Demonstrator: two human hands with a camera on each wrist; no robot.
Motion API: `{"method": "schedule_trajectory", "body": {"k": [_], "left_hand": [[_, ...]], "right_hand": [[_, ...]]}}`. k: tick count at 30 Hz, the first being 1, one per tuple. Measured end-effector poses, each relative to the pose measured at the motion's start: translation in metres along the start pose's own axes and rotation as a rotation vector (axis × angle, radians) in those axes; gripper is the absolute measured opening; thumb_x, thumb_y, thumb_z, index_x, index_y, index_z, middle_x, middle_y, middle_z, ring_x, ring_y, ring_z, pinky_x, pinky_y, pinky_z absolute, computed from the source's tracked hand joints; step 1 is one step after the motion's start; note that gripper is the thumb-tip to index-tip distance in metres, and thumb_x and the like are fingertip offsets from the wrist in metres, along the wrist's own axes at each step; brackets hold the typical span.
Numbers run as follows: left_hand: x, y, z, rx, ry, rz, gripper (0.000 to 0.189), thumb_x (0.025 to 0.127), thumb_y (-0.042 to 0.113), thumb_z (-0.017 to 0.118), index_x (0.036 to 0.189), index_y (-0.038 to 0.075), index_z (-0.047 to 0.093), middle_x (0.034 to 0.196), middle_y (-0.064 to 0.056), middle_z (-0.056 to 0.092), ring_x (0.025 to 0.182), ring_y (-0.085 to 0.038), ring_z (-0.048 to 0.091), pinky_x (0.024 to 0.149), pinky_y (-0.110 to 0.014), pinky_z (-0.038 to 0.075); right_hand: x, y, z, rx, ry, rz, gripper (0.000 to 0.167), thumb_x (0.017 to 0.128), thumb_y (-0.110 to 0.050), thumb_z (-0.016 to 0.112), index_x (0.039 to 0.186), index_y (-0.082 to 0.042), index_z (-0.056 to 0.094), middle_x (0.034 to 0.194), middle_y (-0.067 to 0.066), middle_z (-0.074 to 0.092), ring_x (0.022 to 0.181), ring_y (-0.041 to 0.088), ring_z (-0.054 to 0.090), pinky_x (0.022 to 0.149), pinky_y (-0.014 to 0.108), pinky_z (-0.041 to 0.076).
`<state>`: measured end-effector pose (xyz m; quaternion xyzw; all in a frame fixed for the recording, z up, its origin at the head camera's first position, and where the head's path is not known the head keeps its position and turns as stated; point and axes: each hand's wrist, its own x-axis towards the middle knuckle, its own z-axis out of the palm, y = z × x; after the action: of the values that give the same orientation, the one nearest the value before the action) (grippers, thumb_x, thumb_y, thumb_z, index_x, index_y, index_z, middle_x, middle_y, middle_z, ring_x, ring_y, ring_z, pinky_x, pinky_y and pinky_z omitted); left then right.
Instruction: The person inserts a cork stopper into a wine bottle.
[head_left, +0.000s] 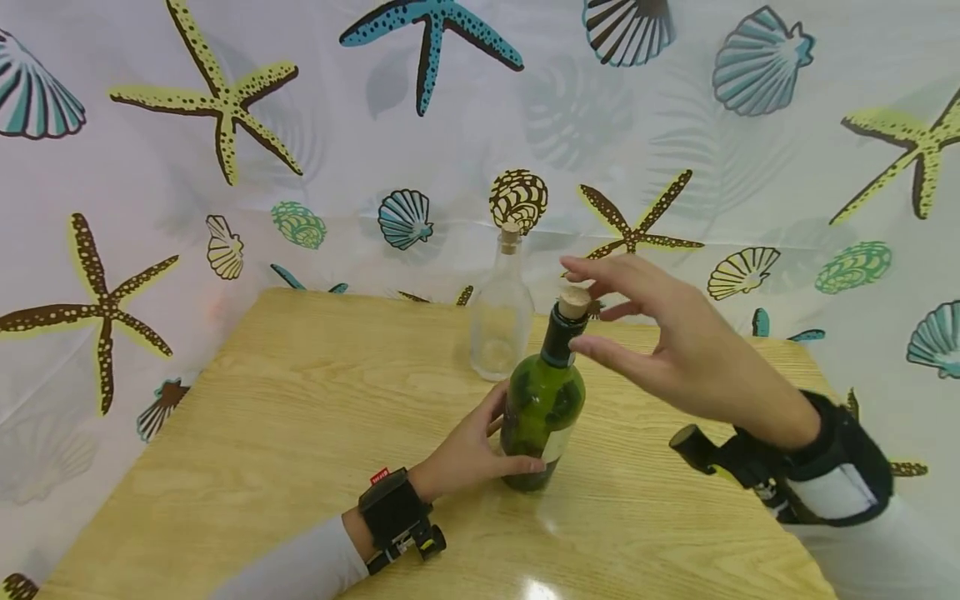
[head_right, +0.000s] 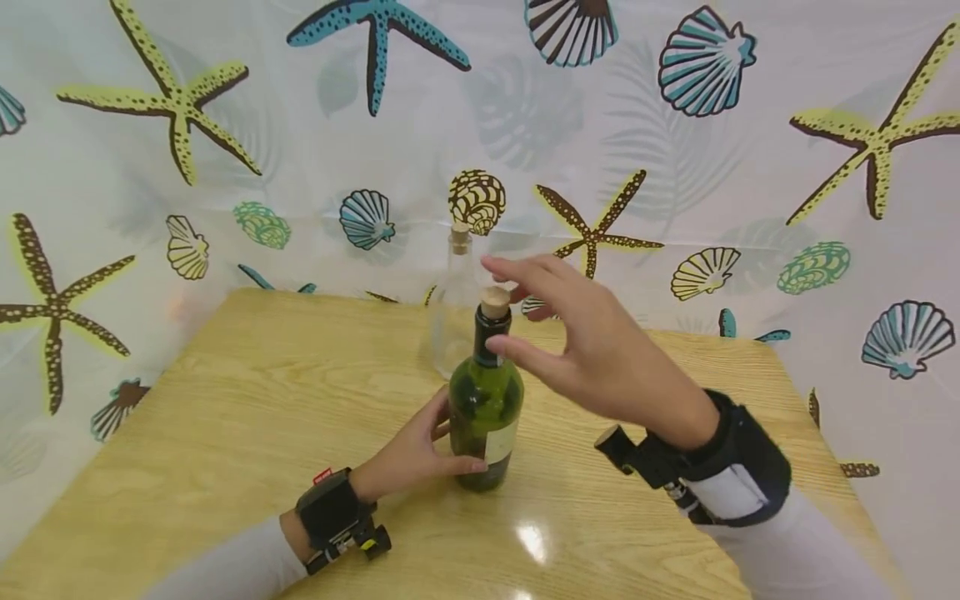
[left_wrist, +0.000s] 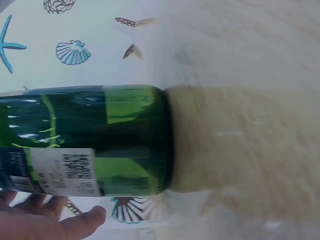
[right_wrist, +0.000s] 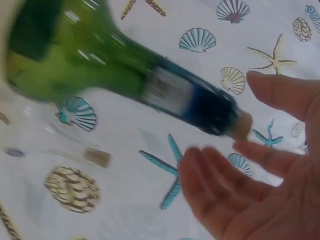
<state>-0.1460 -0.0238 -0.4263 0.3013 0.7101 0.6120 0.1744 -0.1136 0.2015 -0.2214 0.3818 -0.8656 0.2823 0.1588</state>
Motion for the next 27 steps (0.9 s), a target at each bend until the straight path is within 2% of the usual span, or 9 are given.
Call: {"method": "schedule_trajectory", "body": {"k": [2, 6, 10, 14, 17, 20, 23, 27], "left_hand": [[-0.003, 0.003, -0.001, 0.009, 0.028, 0.022, 0.09, 0.086, 0.028, 0.082, 0.155, 0.035, 0.025, 0.15, 0.003, 0.042, 0.144, -0.02, 0.037, 0.117, -0.057, 0.028], [-0.006, 0.013, -0.005, 0.013, 0.083, 0.065, 0.088, 0.087, 0.03, 0.081, 0.156, 0.031, 0.026, 0.152, -0.003, 0.042, 0.143, -0.026, 0.038, 0.112, -0.062, 0.034], [-0.008, 0.02, -0.007, 0.038, 0.1, 0.036, 0.082, 0.087, 0.031, 0.081, 0.154, 0.027, 0.035, 0.155, -0.003, 0.04, 0.142, -0.029, 0.039, 0.11, -0.063, 0.036], [-0.009, 0.02, -0.006, 0.066, 0.099, -0.015, 0.075, 0.086, 0.027, 0.082, 0.15, 0.024, 0.042, 0.152, -0.004, 0.043, 0.138, -0.032, 0.043, 0.108, -0.06, 0.04], [-0.01, 0.019, -0.005, 0.049, 0.108, -0.024, 0.075, 0.086, 0.021, 0.082, 0.15, 0.022, 0.041, 0.149, -0.006, 0.043, 0.135, -0.034, 0.047, 0.106, -0.056, 0.045], [-0.01, 0.02, -0.002, 0.046, 0.115, 0.012, 0.079, 0.087, 0.017, 0.081, 0.152, 0.021, 0.038, 0.148, -0.008, 0.044, 0.134, -0.033, 0.048, 0.104, -0.054, 0.047], [-0.009, 0.022, 0.002, 0.074, 0.124, 0.041, 0.08, 0.087, 0.017, 0.081, 0.153, 0.023, 0.036, 0.148, -0.007, 0.046, 0.135, -0.032, 0.047, 0.104, -0.055, 0.047], [-0.004, 0.022, 0.005, 0.111, 0.143, 0.047, 0.078, 0.087, 0.017, 0.08, 0.152, 0.023, 0.038, 0.146, -0.006, 0.049, 0.134, -0.03, 0.048, 0.102, -0.056, 0.048]], "right_hand": [[-0.016, 0.003, 0.018, 0.053, 0.027, 0.081, 0.075, 0.087, -0.003, 0.078, 0.152, -0.011, 0.041, 0.142, 0.008, 0.053, 0.123, 0.022, 0.055, 0.091, 0.035, 0.056], [-0.046, 0.01, 0.057, 0.143, 0.043, 0.276, 0.079, 0.089, -0.012, 0.078, 0.154, -0.009, 0.034, 0.149, 0.013, 0.044, 0.133, 0.033, 0.047, 0.096, 0.052, 0.053], [-0.068, 0.017, 0.092, 0.233, 0.079, 0.427, 0.081, 0.09, -0.019, 0.078, 0.155, -0.01, 0.03, 0.155, 0.014, 0.036, 0.137, 0.039, 0.042, 0.095, 0.058, 0.052], [-0.082, 0.018, 0.118, 0.301, 0.114, 0.522, 0.086, 0.089, -0.019, 0.079, 0.156, -0.008, 0.026, 0.157, 0.018, 0.032, 0.137, 0.044, 0.042, 0.092, 0.058, 0.053], [-0.088, 0.017, 0.132, 0.353, 0.164, 0.553, 0.086, 0.089, -0.016, 0.079, 0.155, -0.007, 0.026, 0.155, 0.02, 0.034, 0.135, 0.048, 0.044, 0.09, 0.057, 0.055], [-0.09, 0.015, 0.142, 0.379, 0.253, 0.556, 0.082, 0.088, -0.014, 0.079, 0.153, -0.007, 0.031, 0.151, 0.019, 0.041, 0.132, 0.047, 0.048, 0.087, 0.057, 0.056], [-0.09, 0.016, 0.149, 0.359, 0.321, 0.544, 0.08, 0.086, -0.013, 0.081, 0.152, -0.007, 0.035, 0.144, 0.019, 0.048, 0.129, 0.044, 0.051, 0.086, 0.058, 0.056], [-0.089, 0.021, 0.154, 0.312, 0.36, 0.52, 0.081, 0.084, -0.01, 0.083, 0.15, -0.005, 0.037, 0.138, 0.021, 0.054, 0.126, 0.042, 0.054, 0.083, 0.058, 0.057]]}}
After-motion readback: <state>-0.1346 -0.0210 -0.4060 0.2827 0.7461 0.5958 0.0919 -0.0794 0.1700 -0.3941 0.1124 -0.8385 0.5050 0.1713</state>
